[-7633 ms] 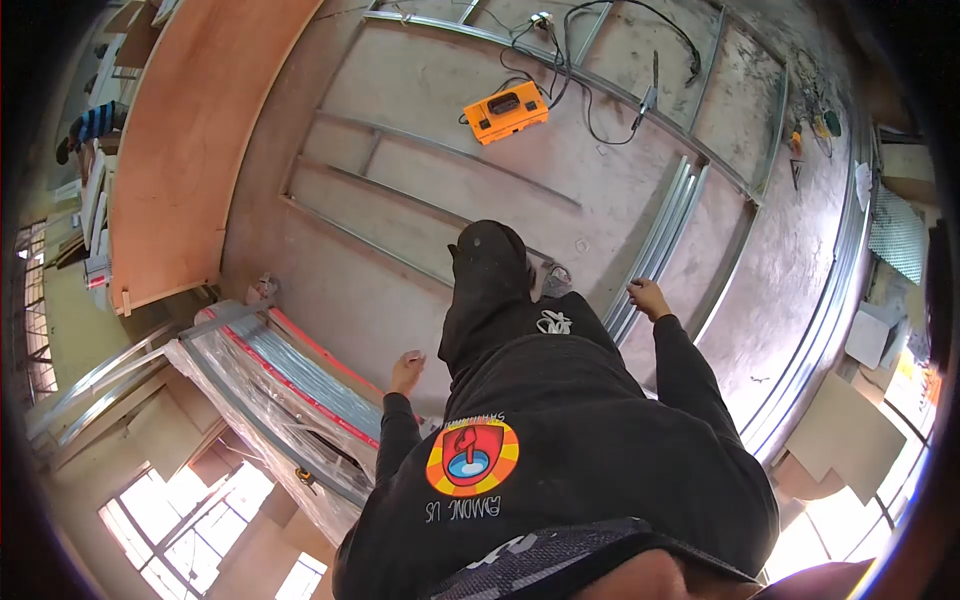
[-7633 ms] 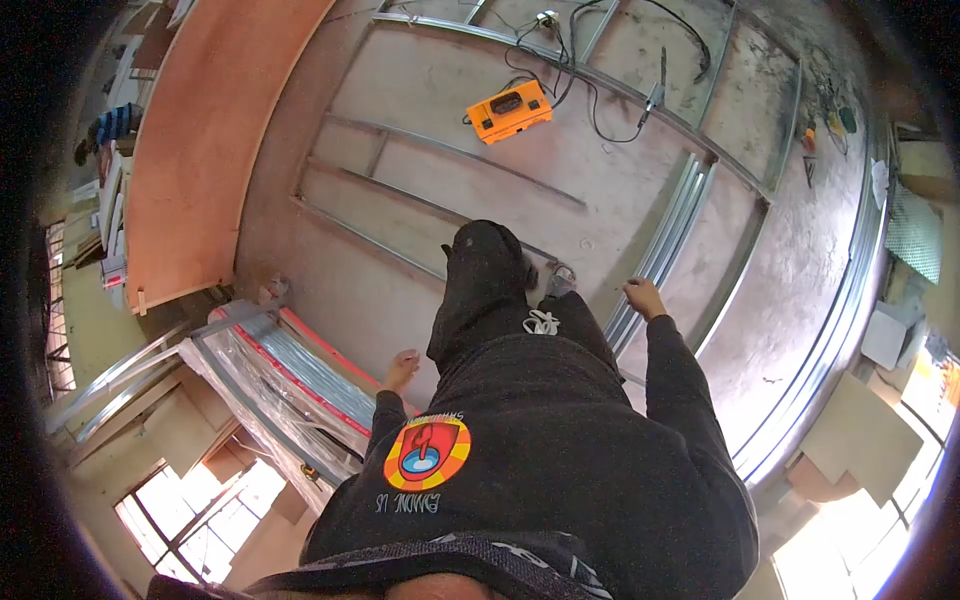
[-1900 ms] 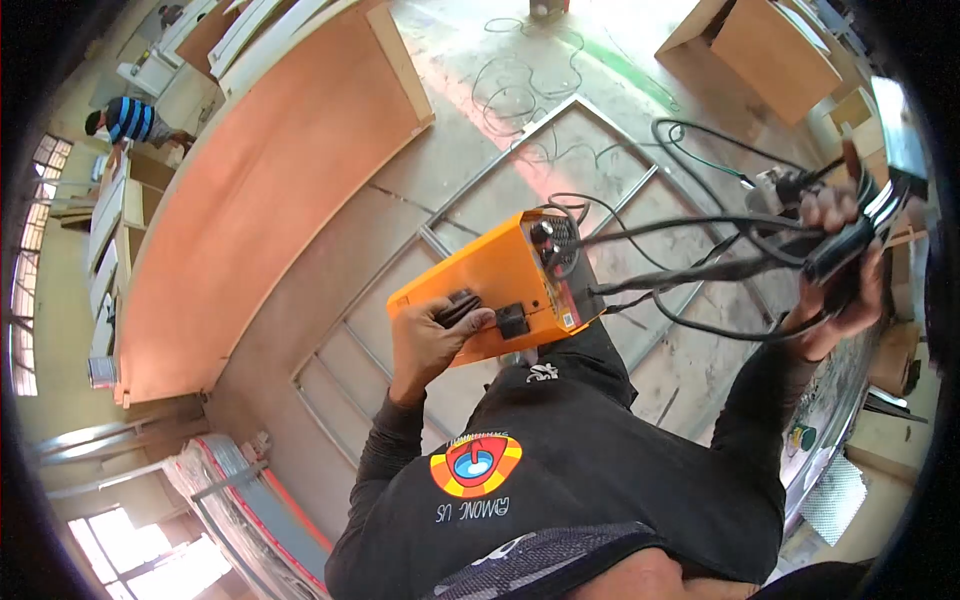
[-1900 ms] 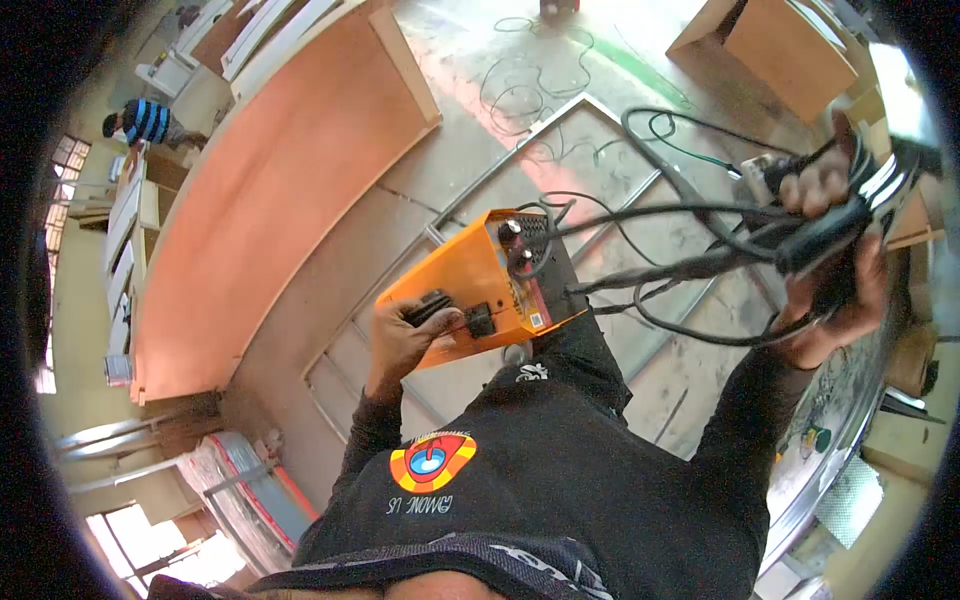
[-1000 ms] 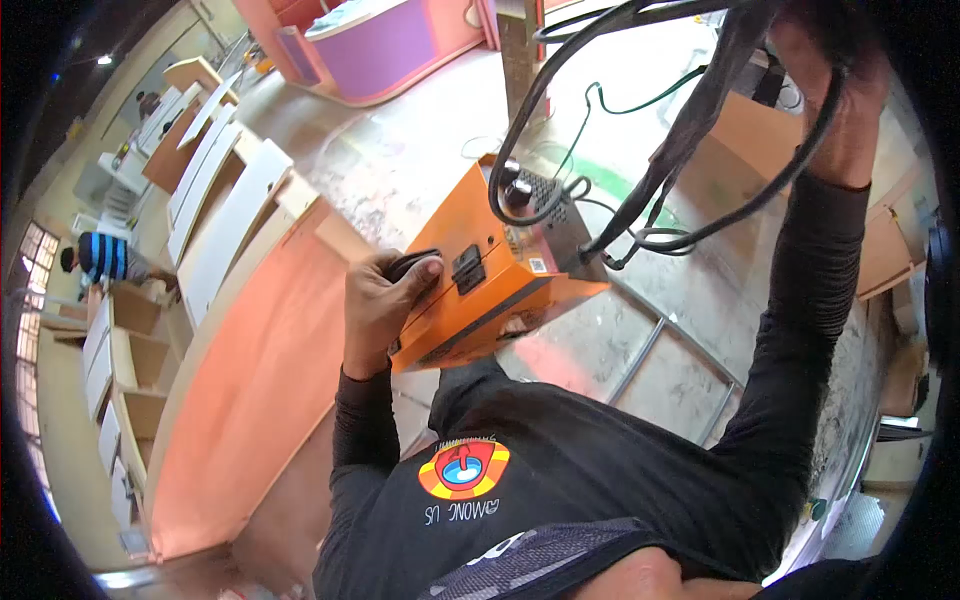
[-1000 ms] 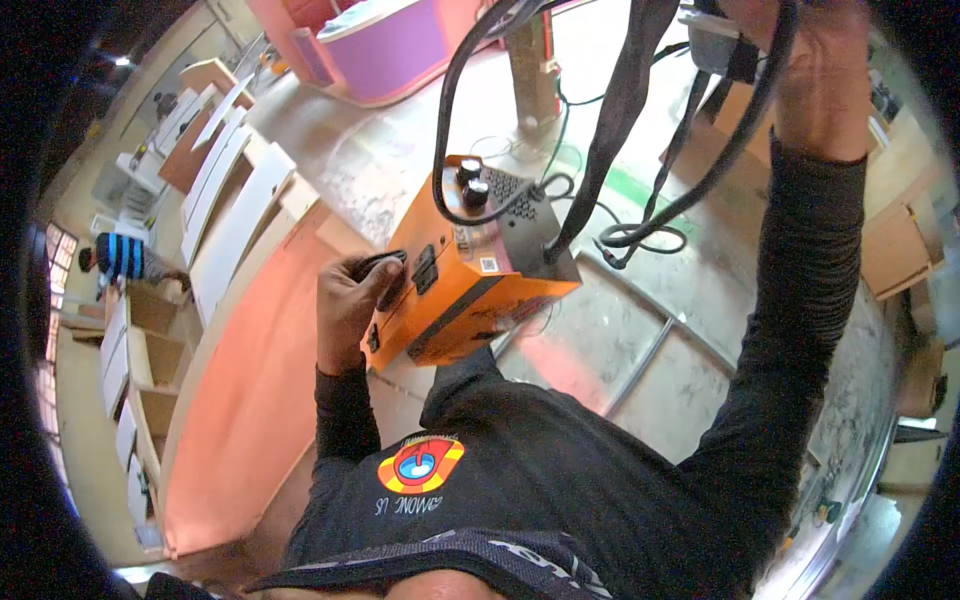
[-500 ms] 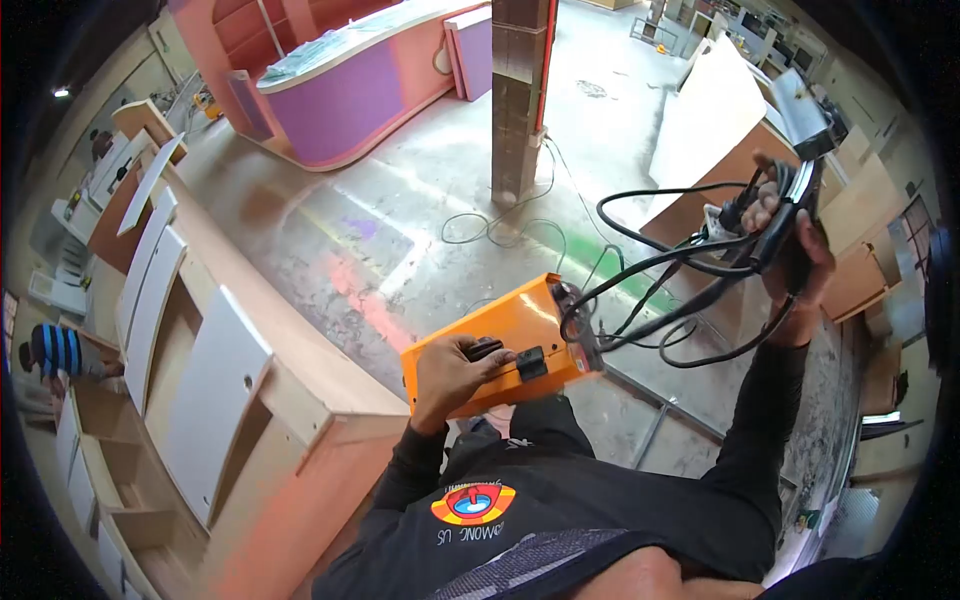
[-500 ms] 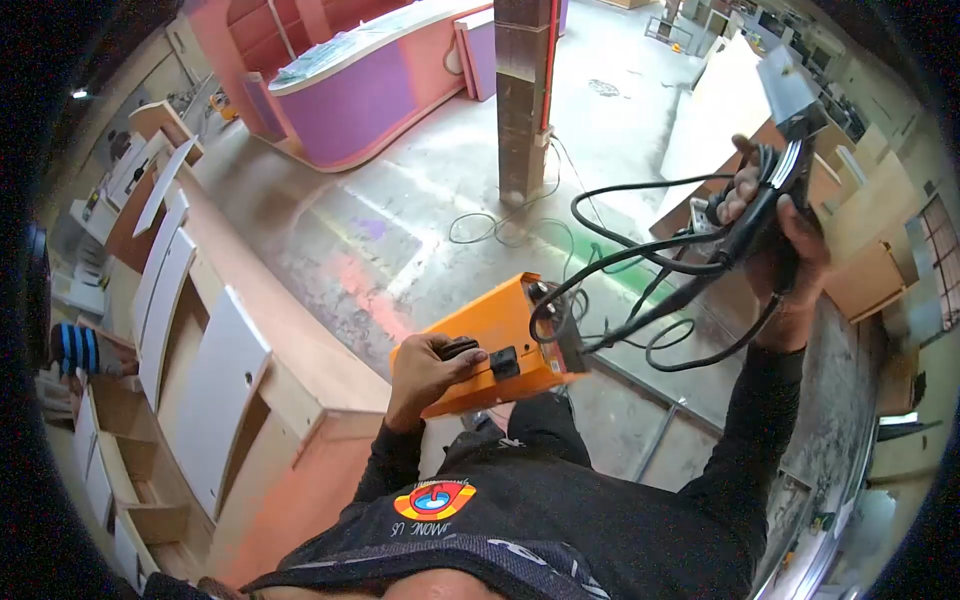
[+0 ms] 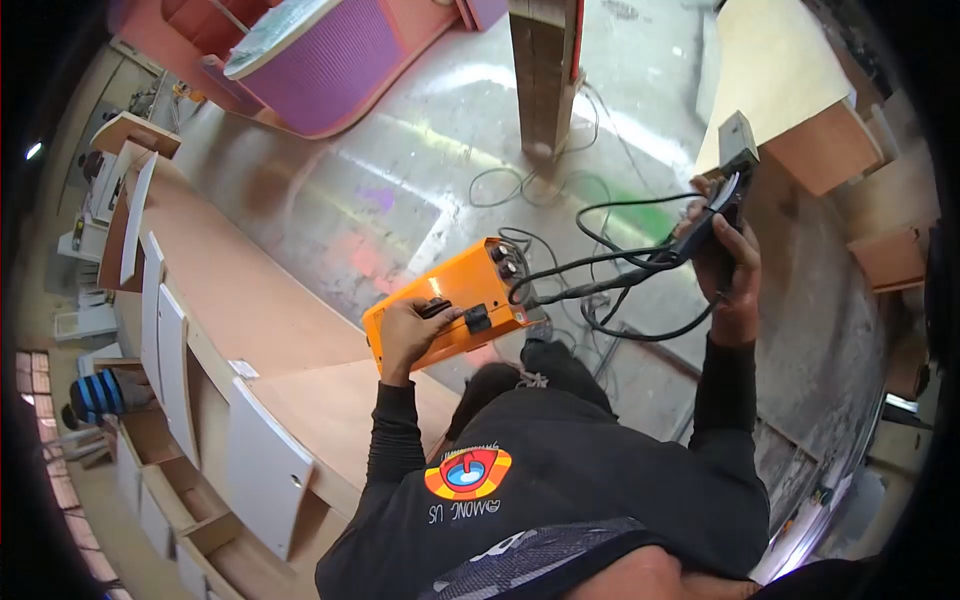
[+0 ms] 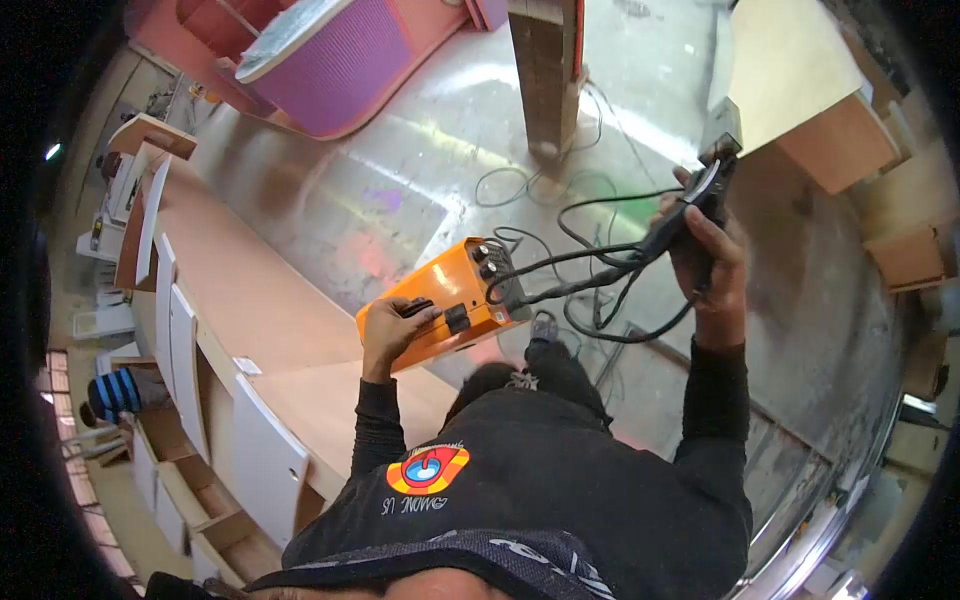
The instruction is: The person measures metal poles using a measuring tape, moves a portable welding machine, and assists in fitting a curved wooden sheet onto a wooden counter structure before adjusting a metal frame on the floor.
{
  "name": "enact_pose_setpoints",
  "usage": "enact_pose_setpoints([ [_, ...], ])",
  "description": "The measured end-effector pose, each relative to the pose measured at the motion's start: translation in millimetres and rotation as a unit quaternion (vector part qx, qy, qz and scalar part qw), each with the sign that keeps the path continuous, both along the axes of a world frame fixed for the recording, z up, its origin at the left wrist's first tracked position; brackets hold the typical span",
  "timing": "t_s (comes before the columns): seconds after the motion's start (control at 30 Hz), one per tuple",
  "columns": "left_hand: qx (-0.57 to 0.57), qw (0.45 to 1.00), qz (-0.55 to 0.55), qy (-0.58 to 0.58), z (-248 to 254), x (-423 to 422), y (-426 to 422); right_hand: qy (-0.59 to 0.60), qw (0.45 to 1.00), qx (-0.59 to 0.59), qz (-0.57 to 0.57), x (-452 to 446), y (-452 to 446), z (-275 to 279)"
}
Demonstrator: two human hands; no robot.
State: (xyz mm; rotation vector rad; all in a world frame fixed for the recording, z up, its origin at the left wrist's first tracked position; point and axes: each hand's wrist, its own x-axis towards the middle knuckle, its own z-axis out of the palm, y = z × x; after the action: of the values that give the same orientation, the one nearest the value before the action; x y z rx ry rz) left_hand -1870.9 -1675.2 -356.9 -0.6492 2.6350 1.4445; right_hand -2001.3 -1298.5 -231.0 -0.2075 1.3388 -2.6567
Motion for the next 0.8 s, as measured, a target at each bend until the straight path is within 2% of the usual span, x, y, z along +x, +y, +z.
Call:
enact_pose_setpoints([
  [0.2,-0.005,0.997,-0.024,-0.071,-28,-48,-47,-0.077,0.996,-0.032,0.026,-56,-56,-66],
  [0.3,0.001,0.995,-0.025,-0.095,-66,-81,-82,-0.132,0.990,-0.042,0.025,-97,-83,-102],
  [0.37,0.000,0.987,-0.040,-0.153,-75,-118,-101,-0.171,0.984,-0.049,-0.021,-130,-105,-143],
  [0.43,0.009,0.985,-0.095,-0.143,-107,-145,-126,-0.228,0.973,0.021,-0.022,-155,-118,-187],
  [0.47,0.041,0.979,-0.080,-0.185,-124,-161,-137,-0.244,0.968,0.032,-0.055,-168,-131,-202],
  [0.5,-0.027,0.971,-0.134,-0.195,-119,-184,-139,-0.254,0.964,0.029,-0.073,-177,-142,-221],
  [0.6,-0.052,0.959,-0.200,-0.194,-191,-206,-171,-0.327,0.920,0.133,-0.173,-193,-161,-301],
  [0.67,-0.105,0.940,-0.275,-0.171,-222,-235,-181,-0.350,0.900,0.167,-0.198,-199,-172,-351],
  [0.73,-0.125,0.922,-0.304,-0.203,-249,-270,-187,-0.378,0.868,0.235,-0.219,-206,-181,-389],
  [0.77,-0.146,0.905,-0.330,-0.228,-263,-286,-190,-0.384,0.864,0.232,-0.227,-206,-186,-411],
  [0.8,-0.157,0.904,-0.338,-0.206,-284,-298,-195,-0.406,0.846,0.250,-0.238,-203,-189,-445],
])
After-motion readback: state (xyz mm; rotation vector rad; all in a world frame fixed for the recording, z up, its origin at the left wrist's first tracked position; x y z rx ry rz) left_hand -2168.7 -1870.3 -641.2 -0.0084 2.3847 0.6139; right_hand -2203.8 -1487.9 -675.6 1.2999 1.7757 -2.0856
